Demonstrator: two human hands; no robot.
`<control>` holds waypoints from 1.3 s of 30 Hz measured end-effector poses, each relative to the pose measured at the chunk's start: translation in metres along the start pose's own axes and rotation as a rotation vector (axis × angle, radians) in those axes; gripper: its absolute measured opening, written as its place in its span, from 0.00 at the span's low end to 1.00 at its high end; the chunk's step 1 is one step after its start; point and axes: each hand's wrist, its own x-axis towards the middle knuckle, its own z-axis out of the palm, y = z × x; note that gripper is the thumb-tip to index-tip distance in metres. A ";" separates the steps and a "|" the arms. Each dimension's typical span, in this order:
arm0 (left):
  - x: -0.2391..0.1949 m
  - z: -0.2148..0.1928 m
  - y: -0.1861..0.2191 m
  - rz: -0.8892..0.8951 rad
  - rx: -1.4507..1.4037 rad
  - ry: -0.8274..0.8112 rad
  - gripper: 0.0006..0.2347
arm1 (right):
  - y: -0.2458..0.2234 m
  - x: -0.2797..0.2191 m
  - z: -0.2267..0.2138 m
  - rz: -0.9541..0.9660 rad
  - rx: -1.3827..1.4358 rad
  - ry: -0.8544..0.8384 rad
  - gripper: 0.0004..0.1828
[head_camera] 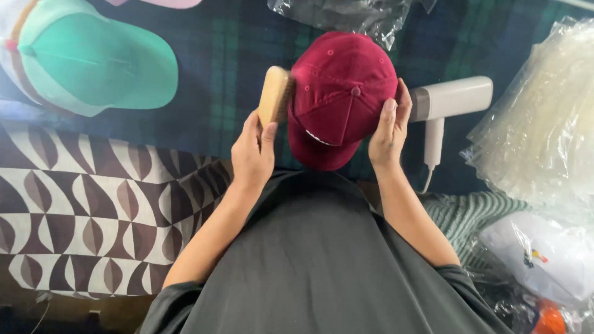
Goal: The person cleans a red baseball cap by brushing its surface with a wooden brush. They then use a white hair dryer to apply heat to the cap while holding it with their hands.
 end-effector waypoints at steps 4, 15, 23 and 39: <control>0.015 -0.026 0.066 0.785 0.340 0.117 0.22 | 0.004 0.000 0.000 -0.087 -0.008 0.029 0.26; 0.113 -0.034 0.089 0.788 0.476 -0.169 0.16 | -0.012 0.004 -0.002 0.069 0.170 -0.081 0.33; 0.146 -0.015 0.190 0.670 0.668 -0.581 0.13 | -0.002 0.005 0.000 0.077 0.244 -0.068 0.32; 0.149 -0.056 0.115 0.172 0.485 -0.527 0.21 | 0.002 0.010 0.002 0.025 0.164 -0.059 0.31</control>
